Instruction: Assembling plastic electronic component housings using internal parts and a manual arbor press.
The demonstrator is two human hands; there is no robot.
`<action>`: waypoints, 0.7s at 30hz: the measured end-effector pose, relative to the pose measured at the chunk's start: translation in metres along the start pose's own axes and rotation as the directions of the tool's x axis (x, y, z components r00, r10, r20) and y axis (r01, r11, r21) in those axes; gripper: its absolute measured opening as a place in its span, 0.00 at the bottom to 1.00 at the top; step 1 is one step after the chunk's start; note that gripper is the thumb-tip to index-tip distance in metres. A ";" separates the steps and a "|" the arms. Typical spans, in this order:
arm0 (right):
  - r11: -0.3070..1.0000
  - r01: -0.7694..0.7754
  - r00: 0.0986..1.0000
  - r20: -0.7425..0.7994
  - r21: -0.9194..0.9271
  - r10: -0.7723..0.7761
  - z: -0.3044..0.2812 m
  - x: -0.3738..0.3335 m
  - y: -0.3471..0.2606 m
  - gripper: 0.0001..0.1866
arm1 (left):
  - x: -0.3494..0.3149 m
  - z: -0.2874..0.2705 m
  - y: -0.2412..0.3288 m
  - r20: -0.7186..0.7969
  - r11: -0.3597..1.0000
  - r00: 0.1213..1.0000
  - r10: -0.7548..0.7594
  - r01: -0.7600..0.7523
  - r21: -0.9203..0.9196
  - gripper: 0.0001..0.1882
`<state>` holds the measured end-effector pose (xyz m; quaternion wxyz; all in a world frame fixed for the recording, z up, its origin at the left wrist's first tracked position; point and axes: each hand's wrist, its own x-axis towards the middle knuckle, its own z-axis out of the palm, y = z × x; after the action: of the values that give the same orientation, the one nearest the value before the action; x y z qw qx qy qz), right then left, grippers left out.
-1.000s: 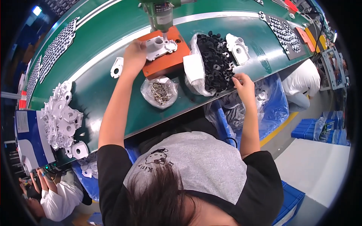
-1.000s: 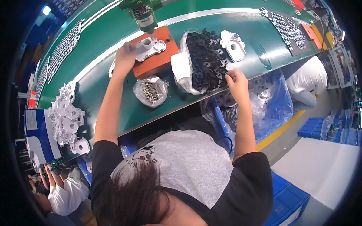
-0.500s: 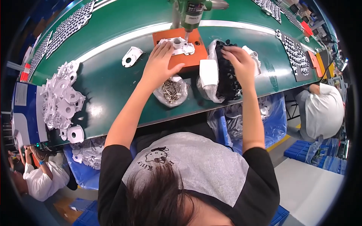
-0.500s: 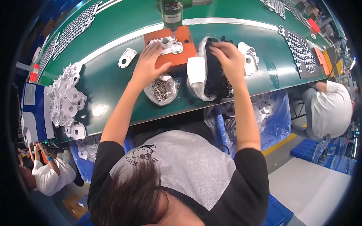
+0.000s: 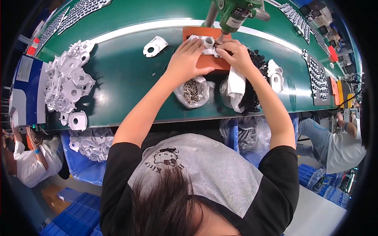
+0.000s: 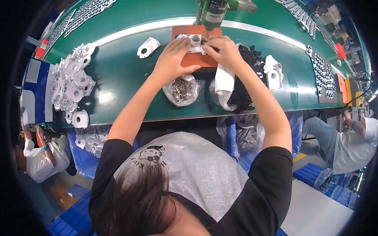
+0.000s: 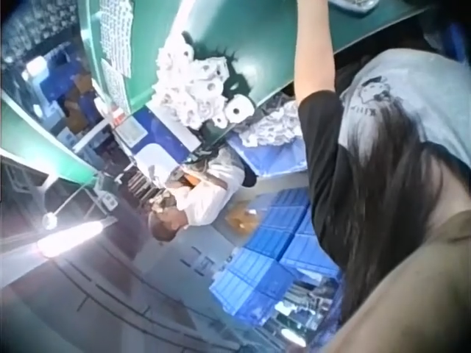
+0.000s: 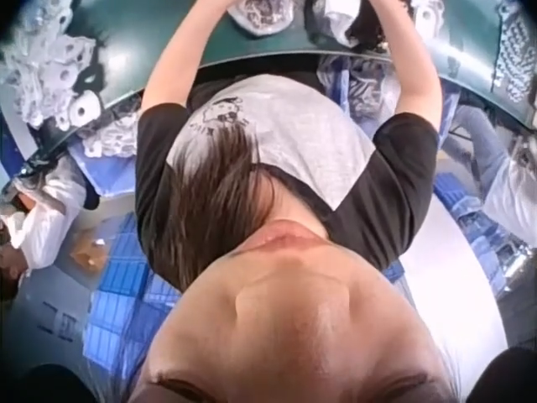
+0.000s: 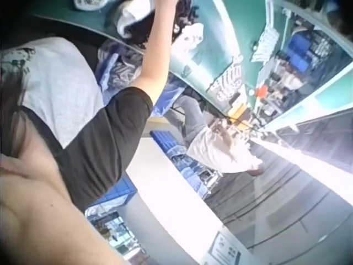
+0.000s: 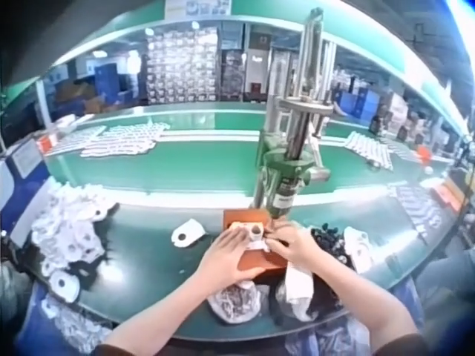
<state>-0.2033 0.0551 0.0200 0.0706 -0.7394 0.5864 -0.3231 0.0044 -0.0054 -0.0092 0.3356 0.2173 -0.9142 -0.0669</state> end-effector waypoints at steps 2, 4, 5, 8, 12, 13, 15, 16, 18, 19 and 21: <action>0.985 0.089 0.996 0.027 -0.148 -0.086 -0.006 -0.001 -0.005 0.08 | 0.002 -0.003 0.001 0.016 0.999 1.000 0.018 -0.018 0.034 0.38; 0.893 0.230 0.973 0.090 -0.386 -0.211 -0.012 -0.001 -0.018 0.10 | 0.003 -0.005 -0.001 0.037 0.998 0.999 0.023 -0.025 0.054 0.36; 0.894 0.226 0.974 0.087 -0.386 -0.209 -0.013 -0.002 -0.025 0.10 | 0.005 -0.006 -0.004 0.082 0.999 0.997 0.007 -0.011 0.049 0.34; 0.783 0.164 0.985 0.051 -0.600 -0.168 -0.013 -0.007 -0.055 0.08 | 0.007 -0.011 -0.011 0.156 0.999 0.988 -0.012 0.007 0.034 0.27; 0.943 0.232 0.960 0.213 -0.240 -0.182 0.028 -0.039 -0.097 0.08 | 0.009 -0.008 -0.010 0.133 0.999 0.991 0.012 -0.018 0.049 0.23; 0.957 0.201 0.939 0.318 -0.207 -0.129 0.038 -0.043 -0.102 0.09 | 0.011 -0.007 -0.008 0.109 1.000 0.994 0.012 -0.015 0.028 0.22; 0.917 0.268 0.954 0.212 -0.297 -0.211 0.067 -0.048 -0.093 0.06 | 0.013 -0.004 -0.008 0.055 0.999 0.998 0.042 -0.042 0.002 0.20; 0.893 0.266 0.959 0.192 -0.363 -0.207 0.076 -0.050 -0.089 0.06 | 0.014 -0.003 -0.006 0.053 0.998 0.997 0.061 -0.062 0.003 0.20; 0.889 0.253 0.963 0.186 -0.381 -0.194 0.088 -0.046 -0.089 0.07 | 0.013 -0.004 -0.008 0.062 0.998 0.997 0.055 -0.056 0.010 0.20; 0.898 0.239 0.966 0.187 -0.371 -0.180 0.092 -0.045 -0.090 0.07 | 0.011 -0.004 -0.009 0.067 0.999 0.997 0.032 -0.033 0.018 0.21; 0.948 0.150 0.959 0.274 -0.280 -0.071 0.093 -0.042 -0.090 0.08 | 0.010 -0.004 -0.011 0.078 0.999 0.997 0.025 -0.027 0.017 0.21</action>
<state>-0.0815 0.0952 -0.0256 0.0165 -0.8095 0.5712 -0.1344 0.0043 -0.0190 -0.0033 0.2987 0.2056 -0.9298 -0.0624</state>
